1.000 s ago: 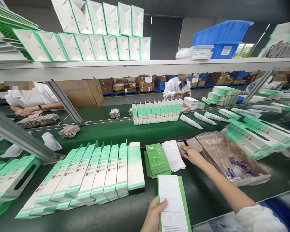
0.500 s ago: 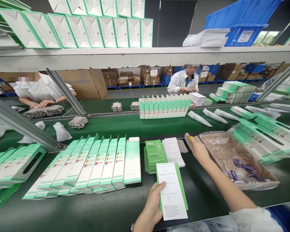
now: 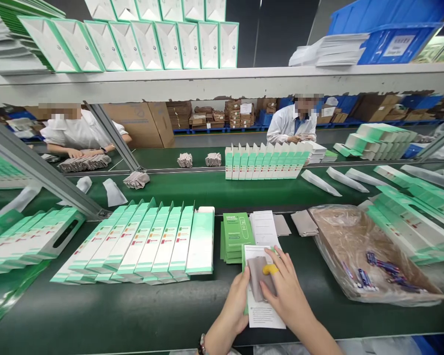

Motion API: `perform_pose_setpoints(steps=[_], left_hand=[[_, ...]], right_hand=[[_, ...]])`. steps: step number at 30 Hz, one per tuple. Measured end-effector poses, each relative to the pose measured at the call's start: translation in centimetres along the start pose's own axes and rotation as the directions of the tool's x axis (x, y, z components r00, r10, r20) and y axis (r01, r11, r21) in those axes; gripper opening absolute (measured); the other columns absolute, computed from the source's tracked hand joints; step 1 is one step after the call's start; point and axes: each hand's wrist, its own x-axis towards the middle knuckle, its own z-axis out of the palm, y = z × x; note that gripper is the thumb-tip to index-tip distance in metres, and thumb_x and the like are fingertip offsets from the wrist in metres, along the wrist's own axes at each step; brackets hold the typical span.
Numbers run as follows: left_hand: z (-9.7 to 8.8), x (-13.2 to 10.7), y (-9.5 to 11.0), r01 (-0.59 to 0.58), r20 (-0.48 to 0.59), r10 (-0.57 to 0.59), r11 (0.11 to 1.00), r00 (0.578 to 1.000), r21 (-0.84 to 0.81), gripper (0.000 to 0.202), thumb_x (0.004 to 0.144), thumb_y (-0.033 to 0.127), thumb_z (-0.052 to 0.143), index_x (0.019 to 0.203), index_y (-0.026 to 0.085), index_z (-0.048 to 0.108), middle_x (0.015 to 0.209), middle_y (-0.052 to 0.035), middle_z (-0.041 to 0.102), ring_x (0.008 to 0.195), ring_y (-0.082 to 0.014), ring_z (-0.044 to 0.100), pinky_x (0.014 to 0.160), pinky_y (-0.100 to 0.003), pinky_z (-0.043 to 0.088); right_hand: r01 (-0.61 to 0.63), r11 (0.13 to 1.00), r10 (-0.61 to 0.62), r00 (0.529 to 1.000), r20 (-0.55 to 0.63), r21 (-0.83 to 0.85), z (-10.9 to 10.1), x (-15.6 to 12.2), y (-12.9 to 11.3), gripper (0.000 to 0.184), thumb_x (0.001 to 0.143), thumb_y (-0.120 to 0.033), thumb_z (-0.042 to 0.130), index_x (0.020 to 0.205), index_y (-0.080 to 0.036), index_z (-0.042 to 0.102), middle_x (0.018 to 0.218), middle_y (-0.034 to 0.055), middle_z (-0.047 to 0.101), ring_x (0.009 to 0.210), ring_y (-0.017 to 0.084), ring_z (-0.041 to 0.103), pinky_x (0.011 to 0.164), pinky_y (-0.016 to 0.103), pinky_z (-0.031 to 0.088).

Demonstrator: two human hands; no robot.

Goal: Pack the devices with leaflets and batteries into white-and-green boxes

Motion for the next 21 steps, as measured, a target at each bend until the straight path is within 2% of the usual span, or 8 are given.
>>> perform_pose_setpoints(steps=[2,4,6,8,12,18,21], left_hand=[[-0.2,-0.2,0.1,-0.016,0.029,0.014,0.998,0.999,0.066,0.051,0.072,0.055,0.076,0.098,0.012,0.066,0.089,-0.0112,0.075,0.087,-0.0271,0.072,0.076,-0.033,0.054],[-0.4,-0.3,0.2,-0.059,0.100,0.046,0.990,0.994,0.130,0.053,0.071,0.053,0.078,0.102,0.011,0.066,0.091,-0.0119,0.075,0.087,-0.0272,0.071,0.075,-0.032,0.053],[-0.7,-0.3,0.2,-0.110,0.165,0.082,0.980,0.983,0.168,0.051,0.070,0.045,0.081,0.106,0.012,0.066,0.095,-0.0118,0.075,0.088,-0.0270,0.071,0.077,-0.031,0.052],[-1.0,-0.1,0.3,-0.135,0.190,0.100,0.974,0.977,0.184,0.048,0.071,0.038,0.082,0.108,0.012,0.065,0.098,-0.0113,0.075,0.090,-0.0265,0.070,0.080,-0.031,0.051],[-1.7,0.4,0.4,-0.155,0.170,0.121,0.967,0.978,0.203,0.042,0.076,0.035,0.077,0.110,0.012,0.065,0.100,-0.0111,0.074,0.092,-0.0254,0.069,0.082,-0.032,0.050],[-2.4,1.0,0.4,-0.195,0.167,0.157,0.949,0.973,0.246,0.044,0.077,0.033,0.076,0.114,0.011,0.065,0.106,-0.0116,0.074,0.098,-0.0264,0.067,0.086,-0.033,0.050],[-2.9,1.1,0.4,-0.212,0.162,0.172,0.940,0.972,0.268,0.043,0.076,0.033,0.078,0.111,0.012,0.066,0.107,-0.0117,0.074,0.098,-0.0265,0.067,0.085,-0.032,0.051]], right_hand=[[0.052,0.999,-0.051,0.995,0.087,-0.007,-0.5,0.8,0.7,0.041,0.088,-0.016,0.050,0.127,-0.015,0.042,0.152,0.0159,0.036,0.146,0.034,0.019,0.113,0.062,0.027],[0.046,0.999,-0.047,0.987,0.153,0.014,-0.7,1.3,0.9,0.062,0.086,-0.014,0.049,0.143,-0.012,0.025,0.154,0.0174,0.033,0.146,0.030,0.020,0.116,0.058,0.026],[0.020,0.999,-0.026,0.984,0.174,0.034,-0.6,1.6,0.8,0.072,0.084,-0.014,0.049,0.148,-0.013,0.015,0.153,0.0171,0.035,0.144,0.028,0.027,0.116,0.055,0.027],[0.009,0.999,-0.017,0.985,0.169,0.046,-0.5,1.7,0.6,0.068,0.085,-0.015,0.049,0.146,-0.017,0.020,0.151,0.0150,0.038,0.142,0.027,0.031,0.116,0.055,0.027],[0.024,0.999,-0.031,0.983,0.182,0.042,-0.3,1.5,0.6,0.056,0.088,-0.015,0.046,0.142,-0.020,0.031,0.152,0.0114,0.038,0.144,0.027,0.029,0.116,0.055,0.027],[0.021,1.000,-0.026,0.973,0.231,0.023,-0.3,2.1,-0.1,0.060,0.088,-0.015,0.045,0.146,-0.020,0.032,0.157,0.0098,0.032,0.145,0.028,0.026,0.115,0.052,0.030],[0.014,0.991,-0.042,0.978,0.204,0.137,-0.6,1.9,-0.4,0.059,0.089,-0.016,0.046,0.147,-0.022,0.033,0.155,0.0102,0.035,0.144,0.028,0.029,0.115,0.054,0.028]])
